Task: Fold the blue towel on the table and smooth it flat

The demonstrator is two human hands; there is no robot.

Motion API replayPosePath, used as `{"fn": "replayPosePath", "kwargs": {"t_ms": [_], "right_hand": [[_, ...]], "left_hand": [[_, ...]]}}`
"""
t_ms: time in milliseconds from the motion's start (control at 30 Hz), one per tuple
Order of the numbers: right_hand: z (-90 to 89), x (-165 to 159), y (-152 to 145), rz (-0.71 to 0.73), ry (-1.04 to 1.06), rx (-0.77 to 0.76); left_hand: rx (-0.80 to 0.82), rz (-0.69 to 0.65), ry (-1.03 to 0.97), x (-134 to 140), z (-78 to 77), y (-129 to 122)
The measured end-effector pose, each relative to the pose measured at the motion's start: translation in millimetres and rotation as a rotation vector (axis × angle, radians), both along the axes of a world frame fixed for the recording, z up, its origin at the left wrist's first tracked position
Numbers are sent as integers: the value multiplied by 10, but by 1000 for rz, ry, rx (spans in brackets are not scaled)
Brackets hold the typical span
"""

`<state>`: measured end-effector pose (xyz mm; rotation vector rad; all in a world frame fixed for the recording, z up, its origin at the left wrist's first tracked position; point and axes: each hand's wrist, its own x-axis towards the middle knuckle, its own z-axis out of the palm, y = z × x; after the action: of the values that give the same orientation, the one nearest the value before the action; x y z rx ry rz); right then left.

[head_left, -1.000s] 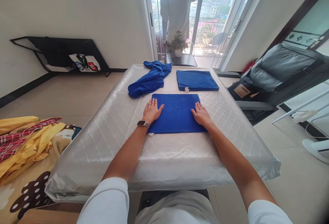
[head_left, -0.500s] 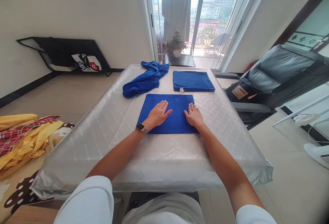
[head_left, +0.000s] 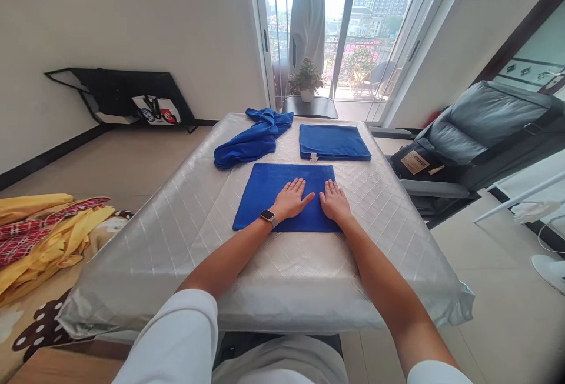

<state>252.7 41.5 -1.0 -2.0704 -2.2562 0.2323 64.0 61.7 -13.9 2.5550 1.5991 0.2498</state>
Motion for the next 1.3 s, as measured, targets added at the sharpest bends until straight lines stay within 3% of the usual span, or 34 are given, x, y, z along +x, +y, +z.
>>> {"fn": "replayPosePath", "kwargs": {"t_ms": [200, 333, 667, 900, 1133, 1300], "right_hand": [[-19, 8, 22, -2, 4, -3], [-28, 18, 29, -12, -8, 2], [-12, -9, -36, -1, -62, 141], [42, -33, -346, 127, -197, 296], [-15, 14, -494, 10, -112, 32], [-23, 20, -464, 1, -79, 8]], "left_hand": [[-9, 191, 60, -938, -24, -180], [-1, 277, 53, -1238, -48, -300], [-18, 306, 10, -1197, -3, -338], [-12, 300, 18, -1206, -22, -326], [9, 280, -7, -1224, -61, -312], [32, 319, 32, -1226, -30, -346]]}}
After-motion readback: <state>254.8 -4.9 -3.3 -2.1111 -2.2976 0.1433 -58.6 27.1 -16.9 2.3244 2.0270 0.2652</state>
